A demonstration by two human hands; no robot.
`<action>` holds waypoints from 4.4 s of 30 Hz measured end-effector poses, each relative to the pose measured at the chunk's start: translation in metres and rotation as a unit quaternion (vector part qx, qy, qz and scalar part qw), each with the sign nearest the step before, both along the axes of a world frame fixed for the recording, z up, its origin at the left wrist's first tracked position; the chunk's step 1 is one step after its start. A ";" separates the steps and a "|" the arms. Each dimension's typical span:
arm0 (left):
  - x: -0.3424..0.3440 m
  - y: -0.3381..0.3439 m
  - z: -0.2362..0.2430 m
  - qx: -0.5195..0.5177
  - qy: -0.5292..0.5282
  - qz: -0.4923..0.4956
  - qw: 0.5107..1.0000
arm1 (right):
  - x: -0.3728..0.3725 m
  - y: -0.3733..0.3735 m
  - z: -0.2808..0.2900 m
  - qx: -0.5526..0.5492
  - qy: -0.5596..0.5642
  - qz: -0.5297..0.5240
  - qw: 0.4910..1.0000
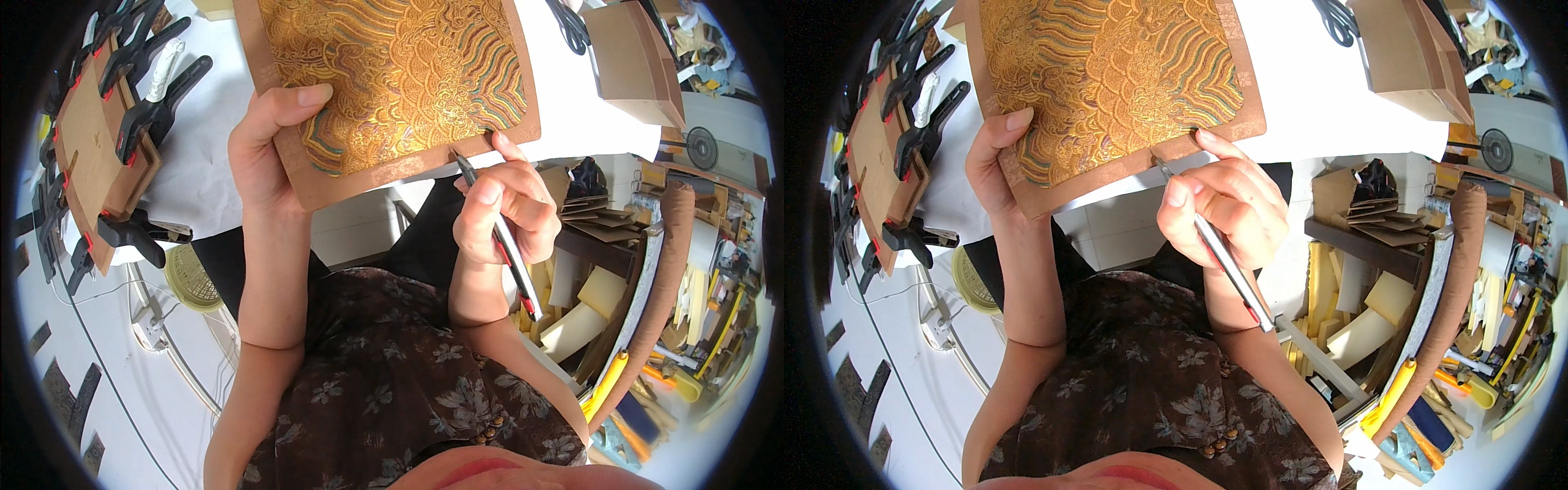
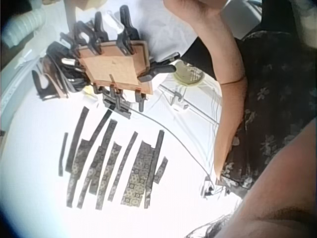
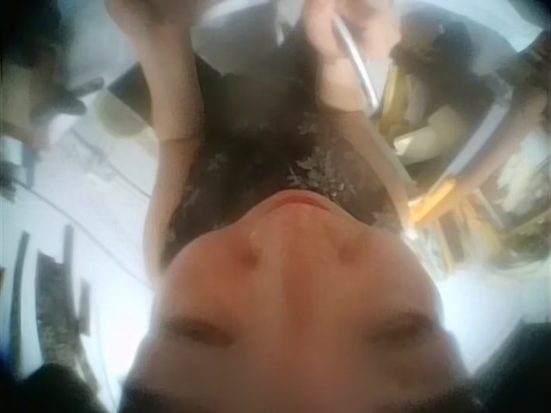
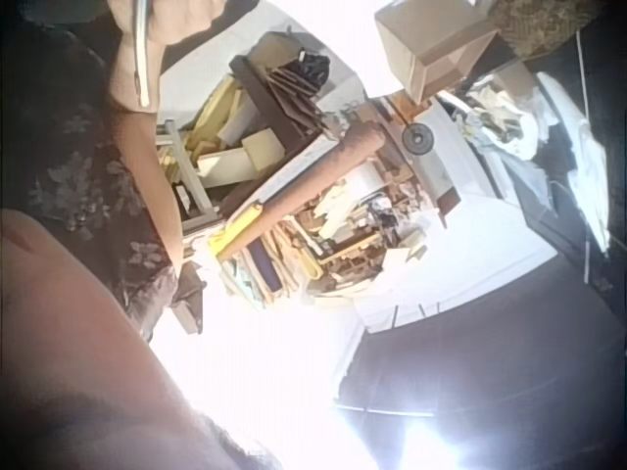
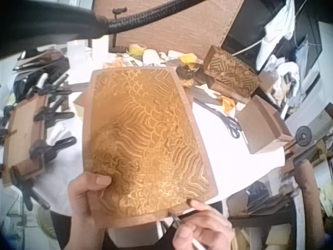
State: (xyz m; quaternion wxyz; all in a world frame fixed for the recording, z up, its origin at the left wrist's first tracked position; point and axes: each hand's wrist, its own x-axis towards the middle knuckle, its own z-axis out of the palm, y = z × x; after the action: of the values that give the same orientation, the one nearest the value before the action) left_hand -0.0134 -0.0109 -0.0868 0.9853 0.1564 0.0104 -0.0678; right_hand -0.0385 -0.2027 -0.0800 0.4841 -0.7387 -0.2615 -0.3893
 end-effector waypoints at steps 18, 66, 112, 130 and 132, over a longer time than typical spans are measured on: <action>0.000 0.000 -0.002 -0.004 0.002 0.002 1.000 | 0.002 0.001 -0.001 0.006 -0.005 -0.008 1.000; 0.000 -0.002 -0.002 -0.006 -0.017 0.002 1.000 | 0.000 0.000 0.000 -0.039 0.008 -0.023 0.999; 0.001 -0.001 -0.004 -0.035 0.000 -0.006 0.999 | 0.004 0.002 -0.004 0.031 -0.005 -0.016 0.999; 0.000 -0.002 -0.002 -0.049 0.008 -0.009 0.999 | 0.003 0.002 0.000 0.009 0.002 -0.016 1.000; 0.000 -0.002 -0.002 -0.056 0.001 -0.014 0.998 | 0.003 0.002 -0.001 0.009 0.002 -0.022 1.000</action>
State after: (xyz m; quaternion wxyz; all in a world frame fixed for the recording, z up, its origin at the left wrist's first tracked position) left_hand -0.0131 -0.0129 -0.0889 0.9914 0.1010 0.0049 -0.0825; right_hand -0.0354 -0.2011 -0.0813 0.4824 -0.7406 -0.2409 -0.4010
